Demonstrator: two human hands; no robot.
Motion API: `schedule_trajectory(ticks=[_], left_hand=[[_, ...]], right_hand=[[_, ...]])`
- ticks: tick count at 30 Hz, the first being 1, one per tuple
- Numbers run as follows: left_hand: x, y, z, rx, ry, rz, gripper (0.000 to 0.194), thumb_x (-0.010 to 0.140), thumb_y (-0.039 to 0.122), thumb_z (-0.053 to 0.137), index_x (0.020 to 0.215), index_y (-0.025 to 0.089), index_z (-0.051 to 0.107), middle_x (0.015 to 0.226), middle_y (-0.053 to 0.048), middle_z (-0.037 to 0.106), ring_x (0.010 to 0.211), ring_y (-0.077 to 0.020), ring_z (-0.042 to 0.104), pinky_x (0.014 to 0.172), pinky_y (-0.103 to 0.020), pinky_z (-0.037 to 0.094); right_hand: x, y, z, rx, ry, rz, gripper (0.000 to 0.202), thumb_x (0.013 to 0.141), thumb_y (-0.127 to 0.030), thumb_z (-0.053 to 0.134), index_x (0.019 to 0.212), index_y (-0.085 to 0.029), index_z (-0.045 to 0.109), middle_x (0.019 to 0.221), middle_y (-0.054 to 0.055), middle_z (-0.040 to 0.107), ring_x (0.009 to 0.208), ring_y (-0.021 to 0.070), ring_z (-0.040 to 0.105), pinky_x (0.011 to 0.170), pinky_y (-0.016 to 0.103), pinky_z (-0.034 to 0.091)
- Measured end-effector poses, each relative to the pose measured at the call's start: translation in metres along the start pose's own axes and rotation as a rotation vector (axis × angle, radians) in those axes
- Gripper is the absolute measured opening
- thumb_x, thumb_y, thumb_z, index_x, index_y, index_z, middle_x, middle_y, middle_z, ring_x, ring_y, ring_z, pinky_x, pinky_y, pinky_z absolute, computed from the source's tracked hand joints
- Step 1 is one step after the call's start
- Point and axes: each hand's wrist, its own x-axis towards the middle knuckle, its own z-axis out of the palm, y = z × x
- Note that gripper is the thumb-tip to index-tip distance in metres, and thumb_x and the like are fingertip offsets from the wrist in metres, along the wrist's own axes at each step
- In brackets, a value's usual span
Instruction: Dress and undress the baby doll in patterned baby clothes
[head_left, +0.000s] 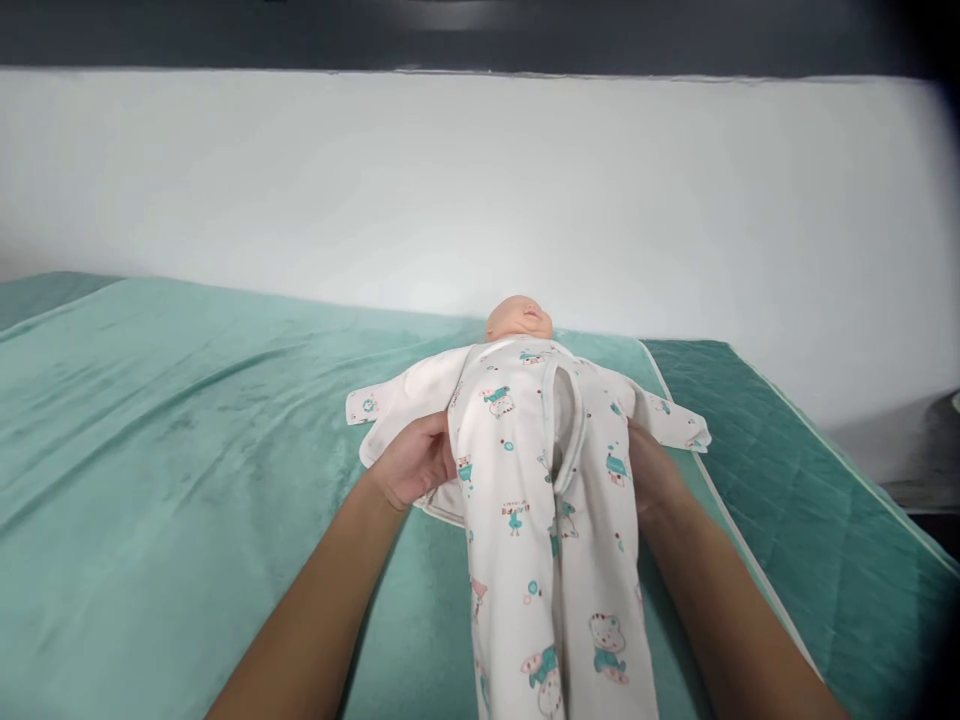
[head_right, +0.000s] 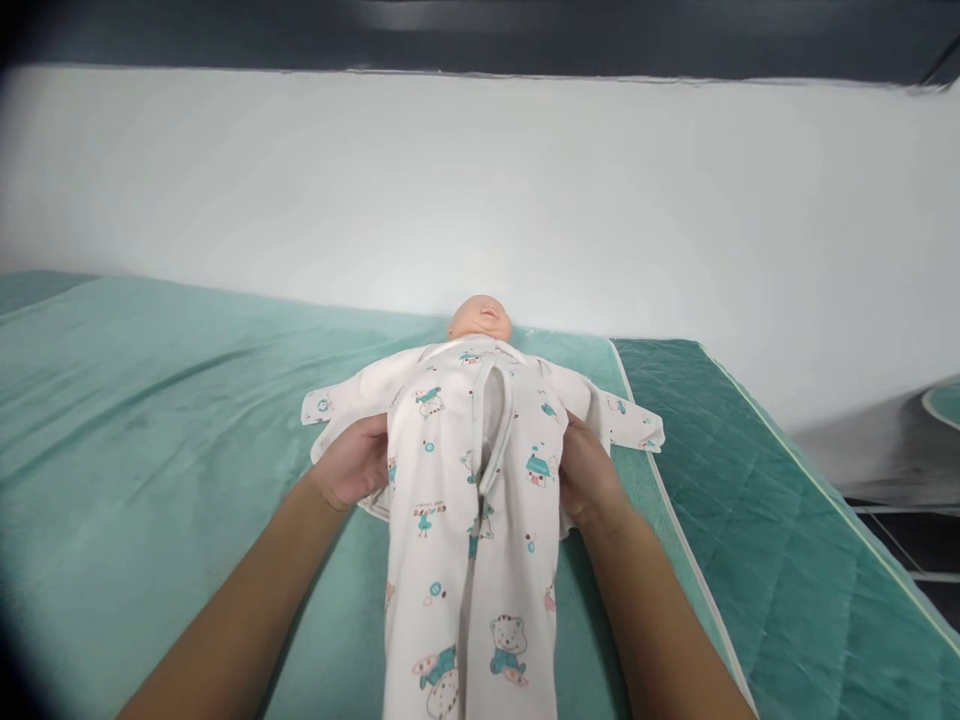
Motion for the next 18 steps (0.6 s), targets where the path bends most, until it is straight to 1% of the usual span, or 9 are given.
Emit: schedule_trajectory(ticks=[2, 4, 6, 8, 10, 12, 14, 16, 18], left_hand=[[-0.003, 0.001, 0.004, 0.098, 0.019, 0.028, 0.019, 0.075, 0.015, 0.067, 0.093, 0.013, 0.07, 0.082, -0.006, 0.074, 0.068, -0.0153, 0.067, 0.062, -0.024, 0.053], [-0.005, 0.002, 0.009, 0.188, 0.037, 0.041, 0.026, 0.071, 0.01, 0.069, 0.097, 0.014, 0.069, 0.086, -0.006, 0.074, 0.07, -0.0145, 0.067, 0.062, -0.023, 0.054], [-0.007, 0.002, 0.013, 0.251, 0.038, 0.042, 0.034, 0.069, 0.008, 0.069, 0.103, 0.015, 0.068, 0.092, -0.007, 0.074, 0.075, -0.0158, 0.068, 0.063, -0.023, 0.055], [-0.008, 0.001, 0.016, 0.307, 0.032, 0.057, 0.037, 0.069, 0.007, 0.068, 0.105, 0.016, 0.067, 0.091, -0.008, 0.074, 0.076, -0.0164, 0.067, 0.062, -0.024, 0.054], [-0.008, 0.0, 0.016, 0.357, 0.024, 0.087, 0.035, 0.071, 0.01, 0.067, 0.105, 0.016, 0.068, 0.09, -0.008, 0.073, 0.076, -0.0166, 0.066, 0.062, -0.024, 0.054], [-0.009, 0.001, 0.015, 0.393, 0.018, 0.123, 0.032, 0.073, 0.014, 0.066, 0.105, 0.017, 0.069, 0.091, -0.008, 0.073, 0.079, -0.0177, 0.066, 0.064, -0.025, 0.054], [-0.01, 0.002, 0.015, 0.43, 0.037, 0.148, 0.029, 0.073, 0.016, 0.066, 0.101, 0.016, 0.07, 0.09, -0.008, 0.073, 0.08, -0.0194, 0.066, 0.064, -0.026, 0.053], [-0.012, 0.004, 0.016, 0.458, 0.068, 0.151, 0.025, 0.071, 0.015, 0.066, 0.095, 0.015, 0.072, 0.086, -0.007, 0.073, 0.078, -0.0202, 0.065, 0.064, -0.026, 0.051], [-0.012, 0.005, 0.016, 0.41, 0.086, 0.134, 0.023, 0.068, 0.012, 0.066, 0.09, 0.015, 0.073, 0.081, -0.006, 0.073, 0.075, -0.0195, 0.064, 0.064, -0.026, 0.05]], right_hand=[[0.003, 0.002, -0.001, -0.025, -0.018, -0.025, 0.034, 0.068, -0.037, 0.077, 0.098, -0.023, 0.074, 0.102, 0.006, 0.077, 0.102, 0.0306, 0.07, 0.088, 0.043, 0.058], [0.004, 0.002, -0.003, -0.046, -0.055, -0.037, 0.036, 0.069, -0.04, 0.078, 0.101, -0.024, 0.073, 0.107, 0.005, 0.076, 0.106, 0.0292, 0.069, 0.09, 0.041, 0.057], [0.004, 0.0, -0.005, -0.084, -0.092, -0.031, 0.038, 0.072, -0.045, 0.077, 0.105, -0.027, 0.073, 0.11, 0.004, 0.075, 0.111, 0.0275, 0.067, 0.092, 0.039, 0.057], [0.002, -0.002, -0.006, -0.142, -0.118, -0.01, 0.04, 0.072, -0.044, 0.078, 0.109, -0.029, 0.072, 0.111, 0.004, 0.075, 0.112, 0.0277, 0.066, 0.091, 0.039, 0.058], [0.0, -0.005, -0.008, -0.187, -0.147, -0.009, 0.043, 0.07, -0.039, 0.08, 0.111, -0.029, 0.072, 0.11, 0.004, 0.075, 0.111, 0.0284, 0.066, 0.09, 0.039, 0.058], [-0.001, -0.005, -0.01, -0.189, -0.174, -0.028, 0.043, 0.072, -0.038, 0.079, 0.113, -0.027, 0.071, 0.111, 0.004, 0.075, 0.11, 0.0279, 0.067, 0.09, 0.039, 0.058], [0.001, -0.003, -0.011, -0.167, -0.185, -0.044, 0.041, 0.075, -0.038, 0.077, 0.114, -0.025, 0.071, 0.111, 0.005, 0.075, 0.106, 0.0269, 0.068, 0.09, 0.039, 0.058], [0.004, 0.001, -0.012, -0.144, -0.167, -0.047, 0.04, 0.073, -0.038, 0.077, 0.11, -0.023, 0.072, 0.106, 0.005, 0.076, 0.099, 0.0268, 0.07, 0.087, 0.039, 0.058], [0.007, 0.004, -0.012, -0.126, -0.133, -0.055, 0.039, 0.07, -0.04, 0.079, 0.104, -0.022, 0.074, 0.1, 0.006, 0.077, 0.095, 0.0273, 0.071, 0.084, 0.04, 0.058]])
